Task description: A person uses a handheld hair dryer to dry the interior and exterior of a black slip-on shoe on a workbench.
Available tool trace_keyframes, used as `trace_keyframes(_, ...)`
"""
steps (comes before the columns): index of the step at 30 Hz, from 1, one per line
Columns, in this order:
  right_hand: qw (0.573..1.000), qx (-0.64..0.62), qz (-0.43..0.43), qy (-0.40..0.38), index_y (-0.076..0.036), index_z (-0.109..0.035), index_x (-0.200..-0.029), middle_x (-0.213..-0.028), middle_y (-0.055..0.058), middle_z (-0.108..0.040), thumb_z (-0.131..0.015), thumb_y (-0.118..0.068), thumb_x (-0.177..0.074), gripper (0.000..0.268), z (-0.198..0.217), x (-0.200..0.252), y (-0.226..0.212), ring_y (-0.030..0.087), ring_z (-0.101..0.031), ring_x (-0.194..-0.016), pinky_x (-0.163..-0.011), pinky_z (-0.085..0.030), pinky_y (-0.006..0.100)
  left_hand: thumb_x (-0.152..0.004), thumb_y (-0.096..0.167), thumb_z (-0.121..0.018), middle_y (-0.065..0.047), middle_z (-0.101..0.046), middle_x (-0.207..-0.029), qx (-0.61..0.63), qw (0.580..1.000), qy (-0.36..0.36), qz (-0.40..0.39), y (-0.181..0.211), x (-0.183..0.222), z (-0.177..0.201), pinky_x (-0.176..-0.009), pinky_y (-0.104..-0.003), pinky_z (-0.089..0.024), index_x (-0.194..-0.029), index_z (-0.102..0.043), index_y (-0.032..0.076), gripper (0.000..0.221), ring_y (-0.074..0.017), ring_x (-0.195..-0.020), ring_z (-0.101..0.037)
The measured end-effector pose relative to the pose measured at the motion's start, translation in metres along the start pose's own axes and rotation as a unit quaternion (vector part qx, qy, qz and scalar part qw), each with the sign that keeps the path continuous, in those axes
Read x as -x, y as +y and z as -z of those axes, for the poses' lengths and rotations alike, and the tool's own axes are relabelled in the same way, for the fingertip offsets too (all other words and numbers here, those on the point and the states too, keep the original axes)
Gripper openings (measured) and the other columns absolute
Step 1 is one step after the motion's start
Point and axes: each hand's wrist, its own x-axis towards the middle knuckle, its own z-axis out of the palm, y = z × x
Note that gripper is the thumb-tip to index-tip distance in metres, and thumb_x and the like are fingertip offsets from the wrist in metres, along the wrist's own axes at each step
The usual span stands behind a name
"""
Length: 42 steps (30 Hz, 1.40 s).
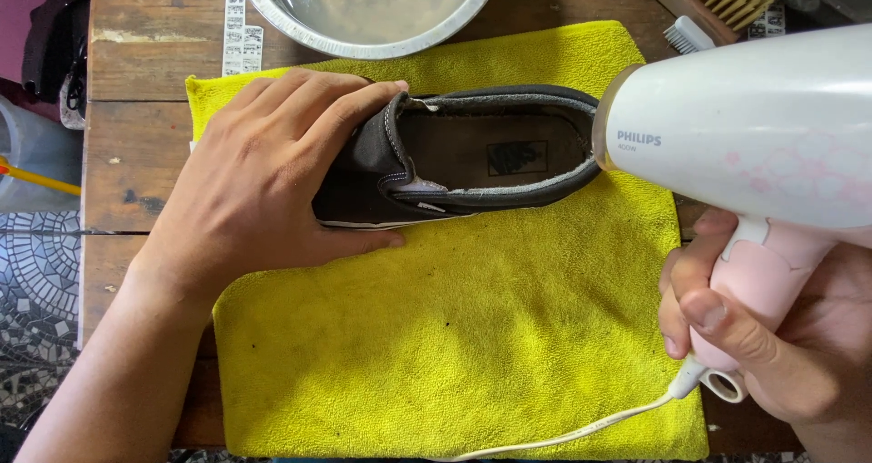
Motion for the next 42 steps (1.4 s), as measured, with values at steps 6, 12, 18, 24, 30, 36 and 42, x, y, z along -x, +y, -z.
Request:
trace_keyframes(6, 0.999, -0.02, -0.019, 0.046, -0.005, -0.051, -0.133, -0.078, 0.01, -0.056, -0.069, -0.014, -0.093, 0.044, 0.0, -0.002, 0.005, 0.022, -0.055, -0.041, -0.044, -0.049, 0.031, -0.089, 0.069, -0.092, -0.021, -0.07, -0.152, 0.008, 1.0, -0.007, -0.003, 0.002, -0.001, 0.002, -0.112, -0.054, -0.054, -0.167, -0.052, 0.003, 0.109, -0.0436, -0.137, -0.068)
trace_keyframes(12, 0.997, -0.055, -0.005, 0.051, -0.008, -0.051, -0.138, -0.114, 0.01, -0.062, -0.069, -0.011, -0.094, 0.048, 0.002, -0.001, 0.01, 0.022, -0.056, -0.046, -0.042, -0.052, 0.032, -0.099, 0.058, -0.089, -0.023, -0.069, -0.16, 0.005, 1.0, -0.01, -0.02, 0.007, 0.0, 0.004, -0.116, -0.052, -0.053, -0.176, -0.036, -0.002, 0.111, -0.0428, -0.14, -0.068)
trace_keyframes(18, 0.998, -0.065, -0.001, 0.026, -0.01, -0.051, -0.137, -0.081, 0.01, -0.061, -0.069, -0.013, -0.097, 0.044, 0.004, 0.002, 0.014, 0.02, -0.058, -0.045, -0.049, -0.051, 0.03, -0.099, 0.056, -0.086, -0.018, -0.066, -0.165, 0.006, 0.999, -0.022, -0.022, 0.009, -0.001, 0.005, -0.124, -0.051, -0.048, -0.177, -0.032, -0.002, 0.111, -0.0392, -0.148, -0.065)
trace_keyframes(24, 0.998, -0.053, -0.001, 0.027, -0.009, -0.052, -0.141, -0.075, 0.01, -0.06, -0.068, -0.018, -0.098, 0.046, 0.007, 0.004, 0.016, 0.021, -0.061, -0.043, -0.052, -0.048, 0.032, -0.116, 0.056, -0.05, -0.03, -0.073, -0.149, 0.092, 0.994, 0.035, -0.037, 0.008, 0.001, 0.009, -0.114, -0.058, -0.058, -0.168, -0.048, -0.006, 0.081, -0.0476, -0.136, -0.074)
trace_keyframes(30, 0.997, -0.072, -0.011, 0.029, -0.008, -0.054, -0.135, -0.077, 0.009, -0.058, -0.071, -0.018, -0.095, 0.045, 0.003, 0.004, 0.009, 0.019, -0.055, -0.046, -0.049, -0.05, 0.028, -0.117, 0.015, -0.078, -0.026, -0.081, -0.137, 0.091, 0.991, 0.096, -0.038, 0.006, 0.002, 0.007, -0.107, -0.05, -0.064, -0.143, -0.074, -0.011, 0.036, -0.0415, -0.124, -0.081)
trace_keyframes(36, 0.999, -0.047, -0.003, 0.003, -0.005, -0.056, -0.126, -0.093, 0.009, -0.062, -0.074, -0.023, -0.092, 0.043, 0.004, 0.001, 0.008, 0.021, -0.061, -0.043, -0.039, -0.05, 0.03, -0.119, 0.012, -0.072, -0.029, -0.077, -0.146, 0.11, 0.99, 0.081, -0.041, 0.007, 0.0, 0.006, -0.114, -0.053, -0.062, -0.151, -0.066, -0.012, 0.041, -0.0456, -0.131, -0.079)
trace_keyframes(42, 0.992, -0.067, 0.075, -0.078, -0.016, -0.035, -0.165, -0.079, 0.012, -0.059, -0.075, -0.02, -0.098, 0.078, 0.002, -0.004, 0.02, 0.018, -0.061, -0.049, -0.043, -0.055, 0.027, -0.121, 0.013, -0.057, -0.029, -0.063, -0.165, 0.097, 0.994, 0.024, -0.033, 0.008, -0.003, 0.002, -0.122, -0.054, -0.053, -0.167, -0.046, -0.009, 0.052, -0.0487, -0.147, -0.068)
